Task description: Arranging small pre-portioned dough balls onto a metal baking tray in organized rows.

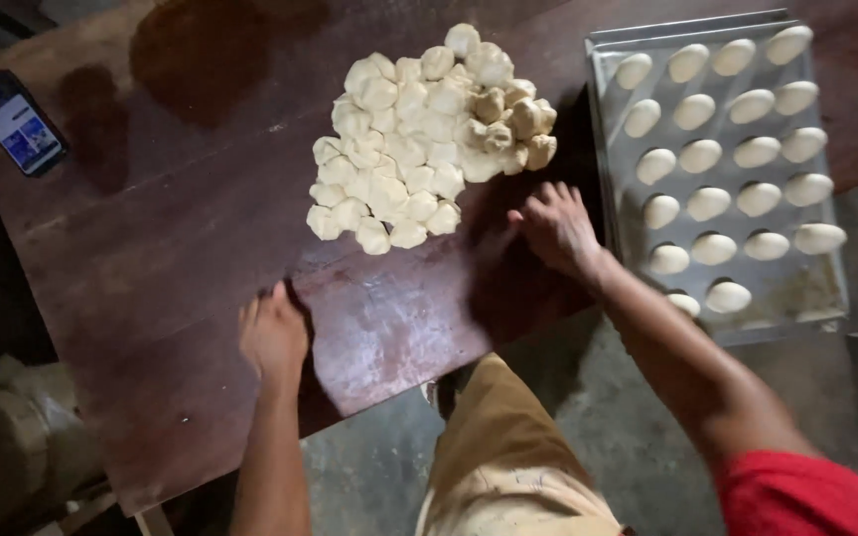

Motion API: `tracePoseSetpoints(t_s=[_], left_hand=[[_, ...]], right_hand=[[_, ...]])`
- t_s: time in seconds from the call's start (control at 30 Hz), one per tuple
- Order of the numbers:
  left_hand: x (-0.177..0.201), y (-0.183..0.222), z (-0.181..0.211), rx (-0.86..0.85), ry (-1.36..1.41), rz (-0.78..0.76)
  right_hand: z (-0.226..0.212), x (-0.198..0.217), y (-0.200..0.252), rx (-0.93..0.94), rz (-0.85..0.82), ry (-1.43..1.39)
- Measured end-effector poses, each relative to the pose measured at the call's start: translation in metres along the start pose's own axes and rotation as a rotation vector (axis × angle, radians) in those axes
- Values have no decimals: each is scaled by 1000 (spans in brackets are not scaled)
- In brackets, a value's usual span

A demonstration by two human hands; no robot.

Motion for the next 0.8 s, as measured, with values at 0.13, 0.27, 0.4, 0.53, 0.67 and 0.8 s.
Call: tracePoseSetpoints(t_s=[0.13,0.27,0.4,0.53,0.67,0.8], left_hand=[[53,67,60,122,215,-123],[19,37,107,-143,191,5],[-24,-32,78,-247,42,6],[9,-21,38,-204,-12,49],[4,69,51,-12,186,-59],[23,36,124,-233,194,83]], right_hand=[[-68,12,89,-59,35,140],[-88,-1,40,-10,74,-116],[-58,-5,-36,240,66,67],[-32,18,-14,13,104,-27],[-76,34,62,-40,189,51],[-112,18,41,-24,177,-181]])
Point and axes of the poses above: each hand's wrist, its own y-axis away from the middle knuckle, its own x-axis out of the back of the hand, z = x × y, the point moved 5 cm from there along -y, towards the middle knuckle, and after that the axes turned 6 degrees about -x, right-handed, at the moved point
